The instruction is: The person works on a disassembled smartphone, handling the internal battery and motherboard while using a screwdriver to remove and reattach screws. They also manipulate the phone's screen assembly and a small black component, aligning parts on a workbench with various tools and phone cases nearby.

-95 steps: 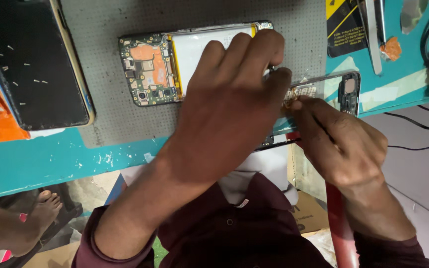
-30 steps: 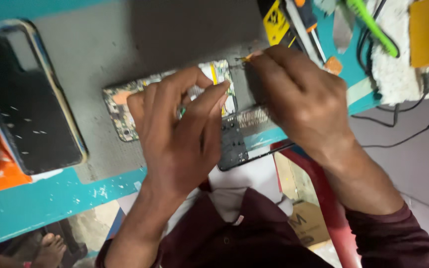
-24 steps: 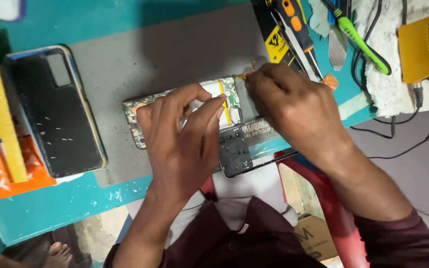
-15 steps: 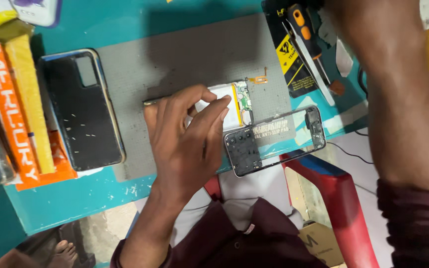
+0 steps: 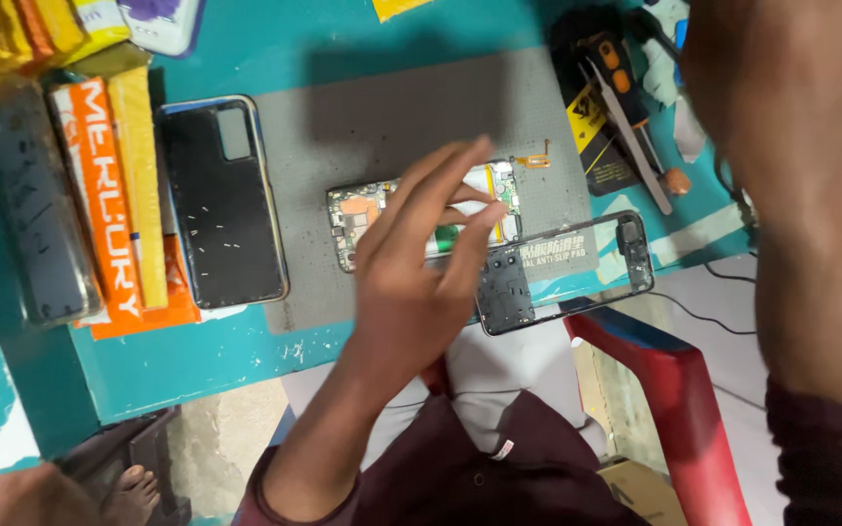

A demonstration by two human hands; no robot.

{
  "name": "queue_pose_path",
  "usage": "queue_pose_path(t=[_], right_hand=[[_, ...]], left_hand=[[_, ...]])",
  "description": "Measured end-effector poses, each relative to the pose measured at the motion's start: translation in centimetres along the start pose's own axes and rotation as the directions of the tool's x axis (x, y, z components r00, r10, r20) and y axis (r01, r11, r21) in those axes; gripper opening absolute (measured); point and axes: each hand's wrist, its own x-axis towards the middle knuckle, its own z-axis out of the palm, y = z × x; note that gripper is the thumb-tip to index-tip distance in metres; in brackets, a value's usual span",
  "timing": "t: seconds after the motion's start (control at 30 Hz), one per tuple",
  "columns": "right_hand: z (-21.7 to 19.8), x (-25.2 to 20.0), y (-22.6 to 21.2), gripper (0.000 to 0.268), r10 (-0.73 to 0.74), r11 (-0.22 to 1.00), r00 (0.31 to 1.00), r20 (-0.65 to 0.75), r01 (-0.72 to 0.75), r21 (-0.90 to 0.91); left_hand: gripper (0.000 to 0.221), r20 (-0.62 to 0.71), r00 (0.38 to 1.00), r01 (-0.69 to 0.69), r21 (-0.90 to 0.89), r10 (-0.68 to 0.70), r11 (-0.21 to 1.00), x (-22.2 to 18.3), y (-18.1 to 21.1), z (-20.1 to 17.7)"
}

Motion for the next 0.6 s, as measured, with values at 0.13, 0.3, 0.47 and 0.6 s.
queue_pose_path(t=[0.13, 0.3, 0.47, 0.6], right_hand=[[-9.0, -1.5, -7.6, 0.016, -0.125, 0.964, 0.979, -0.163, 0.159, 0.215], [-11.9, -1.9, -10.2, 0.028, -0.082, 0.874, 0.994, -0.072, 0.107, 0.474], [-9.8, -4.7, -12.1, 0.039, 0.392, 0.359, 0.92, -0.015, -0.138, 0.923], [-7.2, -7.9, -12.5, 0.05, 0.434, 0.022, 0.863, 0.259, -0.297, 0.955]], left_hand=[[0.053, 0.206, 0.975, 0.171, -0.442, -0.086, 0.88, 1.0, 0.6, 1.3], [0.047, 0.283, 0.91, 0.373, -0.239, -0.304, 0.896, -1.3, 0.7, 2.3], [0.026, 0.214, 0.937, 0.344, -0.699, -0.275, 0.627, -3.6, 0.8, 3.1], [0.033, 0.276, 0.906, 0.404, -0.788, -0.32, 0.465, -4.4, 0.2, 3.9]])
